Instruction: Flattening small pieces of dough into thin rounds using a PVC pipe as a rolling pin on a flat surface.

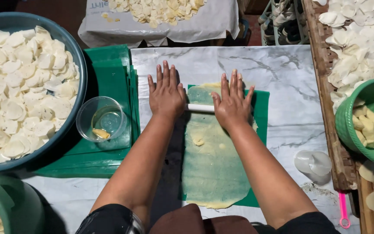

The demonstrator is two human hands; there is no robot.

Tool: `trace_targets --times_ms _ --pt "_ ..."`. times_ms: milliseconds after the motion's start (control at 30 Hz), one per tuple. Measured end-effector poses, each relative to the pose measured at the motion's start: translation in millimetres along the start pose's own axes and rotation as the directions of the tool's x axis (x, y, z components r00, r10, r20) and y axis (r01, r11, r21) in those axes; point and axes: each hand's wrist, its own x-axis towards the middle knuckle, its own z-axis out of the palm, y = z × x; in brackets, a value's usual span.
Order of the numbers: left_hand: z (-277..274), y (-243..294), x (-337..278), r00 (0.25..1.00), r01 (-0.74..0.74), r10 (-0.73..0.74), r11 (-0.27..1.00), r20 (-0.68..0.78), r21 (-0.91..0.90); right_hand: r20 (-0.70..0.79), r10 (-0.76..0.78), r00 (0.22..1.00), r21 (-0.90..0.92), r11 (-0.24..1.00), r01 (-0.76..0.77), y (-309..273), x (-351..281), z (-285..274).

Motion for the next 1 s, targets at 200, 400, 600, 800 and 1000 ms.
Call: trace_targets --times_ms 200,400,600,800,1000 --pt "-5 -8 -72 0.998 -0.064 0.063 0.997 -0.018 -0.041 0.146 0.021 0.989 0.005 1.0 -0.022 -15 -76 -21" --pt "-21 -11 -98 0.984 -0.026 0.015 0.998 0.179 0.059 0.131 -0.116 0.985 0.255 0.964 0.079 0 -106 -18" --pt "-9 -12 -45 0.993 -0.105 0.104 0.994 -0.053 -0.013 0.019 -0.004 1.0 -0.018 1.0 0.004 -2 -47 -10" --pt "-14 -18 -115 0.994 -0.112 0.112 0.993 0.008 -0.042 0.096 -0.048 0.994 0.023 0.999 0.046 -13 -122 -21" --pt "-12 -17 -94 0.996 -0.057 0.053 0.997 0.065 0.052 0.101 -0.061 0.993 0.031 0.998 0.058 -16 -109 -17"
